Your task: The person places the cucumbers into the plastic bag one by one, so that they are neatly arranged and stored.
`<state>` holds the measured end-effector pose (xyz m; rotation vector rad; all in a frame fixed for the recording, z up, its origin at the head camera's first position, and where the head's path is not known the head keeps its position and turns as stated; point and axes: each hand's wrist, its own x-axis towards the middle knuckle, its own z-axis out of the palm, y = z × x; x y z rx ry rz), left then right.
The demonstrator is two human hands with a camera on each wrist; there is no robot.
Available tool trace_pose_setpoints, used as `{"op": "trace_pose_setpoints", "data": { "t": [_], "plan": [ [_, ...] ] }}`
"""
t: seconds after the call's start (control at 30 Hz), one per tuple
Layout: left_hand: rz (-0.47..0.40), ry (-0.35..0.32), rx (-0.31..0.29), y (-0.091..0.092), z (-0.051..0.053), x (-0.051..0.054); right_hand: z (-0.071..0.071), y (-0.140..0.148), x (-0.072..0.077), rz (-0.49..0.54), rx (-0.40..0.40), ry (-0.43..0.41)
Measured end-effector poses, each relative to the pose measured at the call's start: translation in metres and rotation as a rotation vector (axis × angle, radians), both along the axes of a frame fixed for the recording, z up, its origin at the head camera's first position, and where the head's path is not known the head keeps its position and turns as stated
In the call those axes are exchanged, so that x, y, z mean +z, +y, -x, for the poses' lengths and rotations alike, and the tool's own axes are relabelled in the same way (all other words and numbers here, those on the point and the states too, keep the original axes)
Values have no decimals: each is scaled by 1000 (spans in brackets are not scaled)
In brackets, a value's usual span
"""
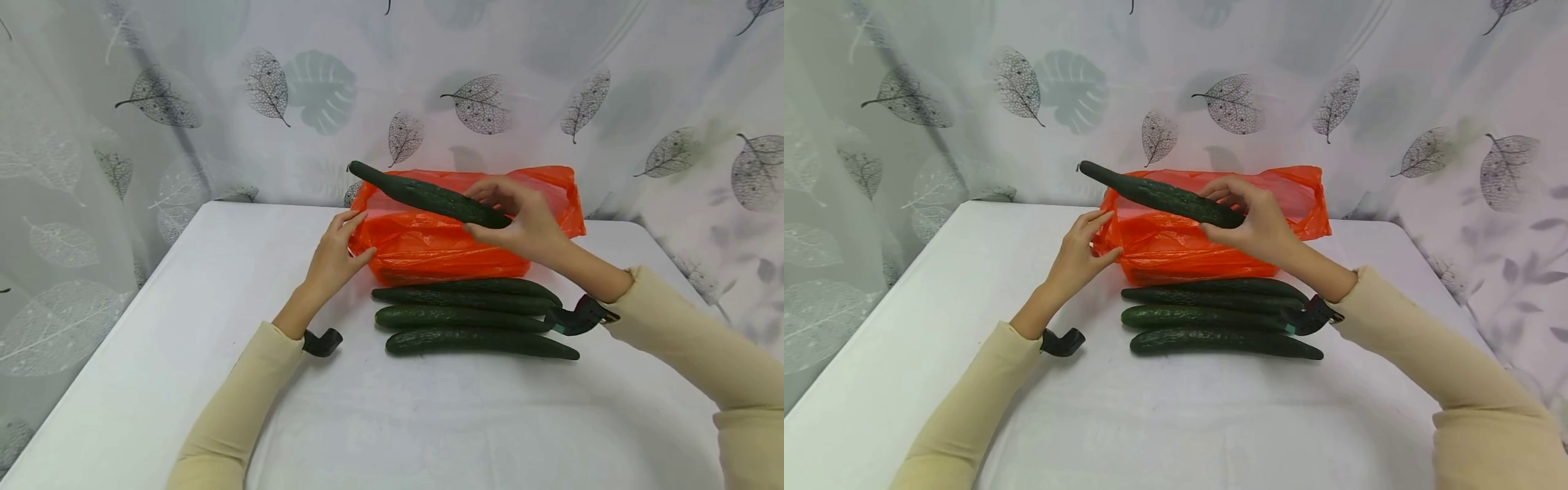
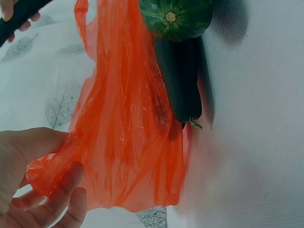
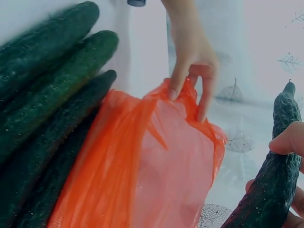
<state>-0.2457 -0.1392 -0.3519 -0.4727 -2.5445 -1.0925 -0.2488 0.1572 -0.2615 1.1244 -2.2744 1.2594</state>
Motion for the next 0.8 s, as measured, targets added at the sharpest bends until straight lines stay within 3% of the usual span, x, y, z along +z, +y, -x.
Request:
{"op": "trace_pose_setpoints", "data": {
  "t": [0.37, 0.8],
  "plan": [
    [6, -6, -3, 2, -2, 2, 14, -8, 8, 32, 7, -39],
    [17, 5, 3, 2, -1, 1, 40, -16, -3, 74, 42, -32]
  ]
}}
